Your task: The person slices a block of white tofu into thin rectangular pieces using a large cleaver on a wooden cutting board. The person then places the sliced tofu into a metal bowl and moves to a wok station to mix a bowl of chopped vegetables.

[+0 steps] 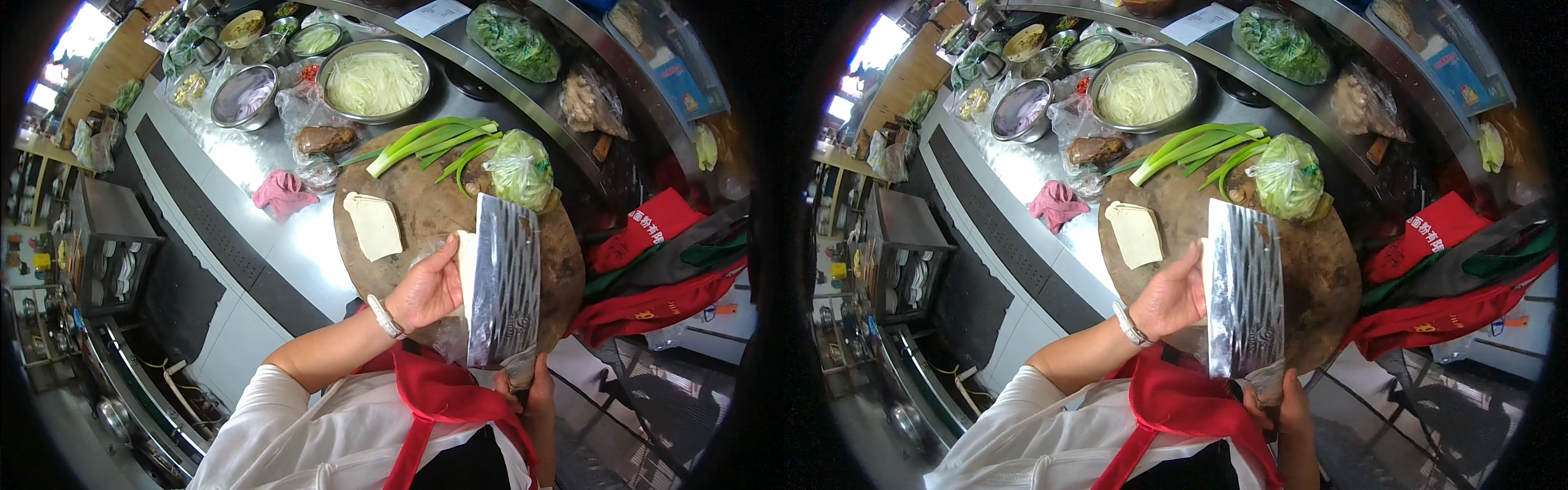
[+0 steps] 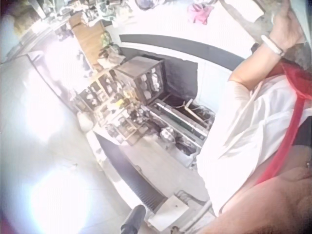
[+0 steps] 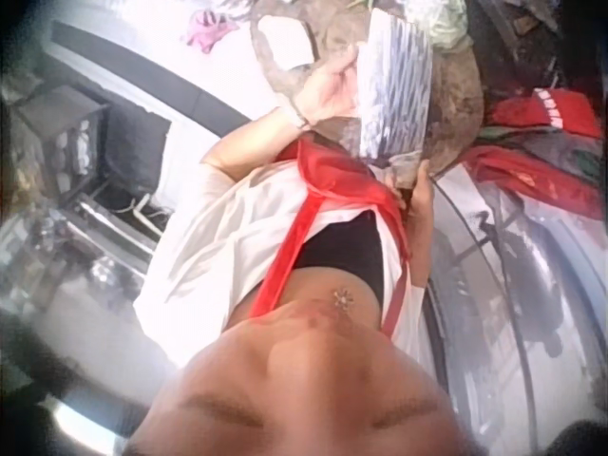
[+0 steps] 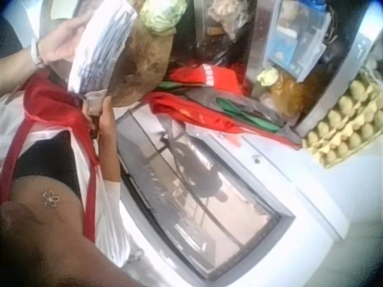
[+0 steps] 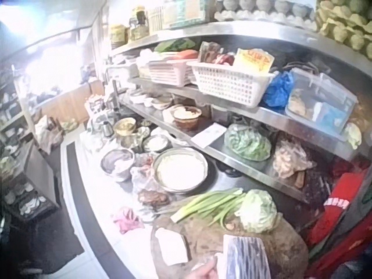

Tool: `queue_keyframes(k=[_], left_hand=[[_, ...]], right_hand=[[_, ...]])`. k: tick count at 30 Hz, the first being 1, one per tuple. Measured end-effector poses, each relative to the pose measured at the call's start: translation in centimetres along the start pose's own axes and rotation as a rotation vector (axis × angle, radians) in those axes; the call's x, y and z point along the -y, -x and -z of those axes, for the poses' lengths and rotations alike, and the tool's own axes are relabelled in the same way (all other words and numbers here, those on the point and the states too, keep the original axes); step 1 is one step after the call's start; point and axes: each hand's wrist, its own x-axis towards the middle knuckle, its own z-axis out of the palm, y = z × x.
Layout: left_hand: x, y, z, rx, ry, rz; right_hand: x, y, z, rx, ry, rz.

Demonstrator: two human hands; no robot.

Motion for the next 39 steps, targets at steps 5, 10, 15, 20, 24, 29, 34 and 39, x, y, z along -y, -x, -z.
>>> queue_keyframes(k=[5,10,15,20,24,29,34,39], left_hand=[[-4.5,1.9,4.1,-0.229,-0.405,-0.350],[-9.4,3.8,5.7,-0.600,-0.615,-0.482],[-11.0,3.3,9.6,-0.721,-0.989,-0.575],[-13.1,3.5,11.6,-0.749,-1.945,-0.945],[-10.0,2.1,4.4,-0.636,-2.186,-1.096],[-0.8,-3.1,0.6,0.659,-2.484,-0.621],[2.4,-8.1,2.2,0.911,-2.583,-0.401],[2.4,-8.1,3.3,0.847,-2.687,-0.338]], right_hand=[[-0.9,1.5,1.4,0.021,-0.127,0.019],[-3.3,2.9,3.8,-0.149,-0.289,0.022],[-3.7,3.3,4.1,-0.240,-0.261,0.069],[-5.0,4.0,5.3,-0.361,-0.156,0.178],[-3.4,3.4,4.1,-0.578,0.284,0.288],[-3.2,2.8,3.5,-0.651,0.619,0.140],[-4.3,2.3,3.7,-0.618,0.760,0.102],[-4.4,2.4,3.7,-0.585,0.734,0.172]])
